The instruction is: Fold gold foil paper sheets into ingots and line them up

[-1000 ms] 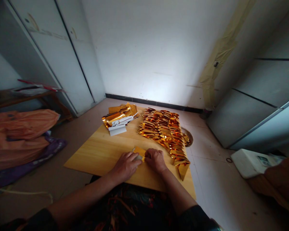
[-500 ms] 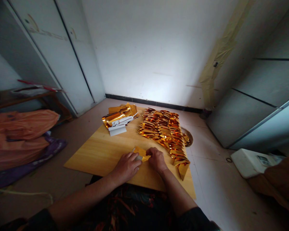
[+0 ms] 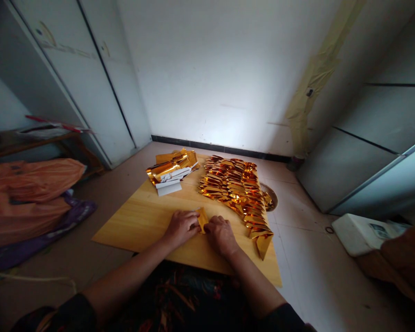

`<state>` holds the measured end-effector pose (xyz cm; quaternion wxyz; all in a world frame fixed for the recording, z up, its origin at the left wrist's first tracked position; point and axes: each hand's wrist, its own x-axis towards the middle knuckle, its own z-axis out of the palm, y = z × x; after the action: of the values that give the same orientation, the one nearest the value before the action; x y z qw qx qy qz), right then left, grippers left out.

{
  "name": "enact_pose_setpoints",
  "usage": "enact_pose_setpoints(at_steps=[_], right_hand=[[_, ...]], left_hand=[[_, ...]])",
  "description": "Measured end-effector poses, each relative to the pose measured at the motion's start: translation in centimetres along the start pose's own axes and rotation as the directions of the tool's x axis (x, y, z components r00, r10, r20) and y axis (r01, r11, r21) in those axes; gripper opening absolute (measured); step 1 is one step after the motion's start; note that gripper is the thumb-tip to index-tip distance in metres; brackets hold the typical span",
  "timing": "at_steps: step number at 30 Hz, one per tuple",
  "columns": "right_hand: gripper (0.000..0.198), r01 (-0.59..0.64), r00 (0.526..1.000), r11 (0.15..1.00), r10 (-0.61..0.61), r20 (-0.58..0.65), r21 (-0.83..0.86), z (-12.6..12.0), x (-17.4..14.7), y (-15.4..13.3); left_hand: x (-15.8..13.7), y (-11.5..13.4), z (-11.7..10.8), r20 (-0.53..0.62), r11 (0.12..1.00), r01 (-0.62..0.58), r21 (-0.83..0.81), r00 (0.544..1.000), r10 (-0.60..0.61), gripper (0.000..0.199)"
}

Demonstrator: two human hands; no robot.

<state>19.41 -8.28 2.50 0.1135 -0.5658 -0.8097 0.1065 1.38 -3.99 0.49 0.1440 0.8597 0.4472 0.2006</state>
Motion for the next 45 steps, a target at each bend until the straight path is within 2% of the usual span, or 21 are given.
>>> enact_pose_setpoints(at_steps=[4,7,9,12,14,18,25,29,32,38,45], right_hand=[[0.018,0.029,0.998,0.999,-0.028,0.057,-0.025,-0.2,-0.2,-1.0],[0.017,0.082,0.996,0.996,-0.082,0.025,-0.016,0.0,0.0,-0.8],[0.015,0.156,0.988,0.988,-0.156,-0.019,0.005,0.3,0.2,-0.1],[0.015,0.27,0.961,0.962,-0.266,-0.076,0.049,1.0,0.6,1.2],[0.014,0.297,0.951,0.952,-0.288,-0.108,0.073,1.3,0.7,1.8],[0.013,0.287,0.952,0.955,-0.277,-0.128,0.076,1.7,1.0,2.0],[0.016,0.299,0.952,0.953,-0.295,-0.079,0.045,1.2,1.7,1.7],[0.016,0.321,0.946,0.946,-0.319,-0.057,0.033,1.4,2.2,2.0],[0.016,0.325,0.944,0.945,-0.321,-0.074,0.045,1.7,2.4,2.3],[0.018,0.351,0.934,0.93,-0.34,-0.107,0.112,1.5,2.2,2.6],[0.019,0.361,0.928,0.926,-0.344,-0.146,0.111,1.7,2.2,2.5]], left_hand=[[0.5,-1.6,0.0,0.074,0.996,-0.014,-0.085,0.997,0.02,0.004],[0.7,-2.3,-0.4,0.126,0.993,-0.071,-0.089,0.989,0.082,0.008],[0.7,-2.4,-0.6,0.1,0.992,-0.117,-0.056,0.988,0.122,0.012],[0.3,-2.2,-0.8,-0.004,0.982,-0.186,0.026,0.983,0.186,0.015],[-0.2,-2.1,-0.8,-0.036,0.965,-0.247,0.092,0.967,0.251,0.015],[-1.6,-2.0,-0.9,0.008,0.922,-0.349,0.167,0.936,0.353,0.018],[-2.5,-2.7,-1.3,0.013,0.934,-0.338,0.114,0.941,0.339,0.02],[-2.2,-2.8,-1.0,-0.049,0.944,-0.315,0.095,0.946,0.321,0.014],[-2.2,-2.6,-0.8,-0.078,0.947,-0.3,0.113,0.948,0.31,0.015],[-2.3,-2.6,-0.7,-0.064,0.934,-0.314,0.172,0.942,0.329,0.023],[-2.2,-2.8,-0.6,-0.089,0.947,-0.292,0.132,0.948,0.305,0.028]])
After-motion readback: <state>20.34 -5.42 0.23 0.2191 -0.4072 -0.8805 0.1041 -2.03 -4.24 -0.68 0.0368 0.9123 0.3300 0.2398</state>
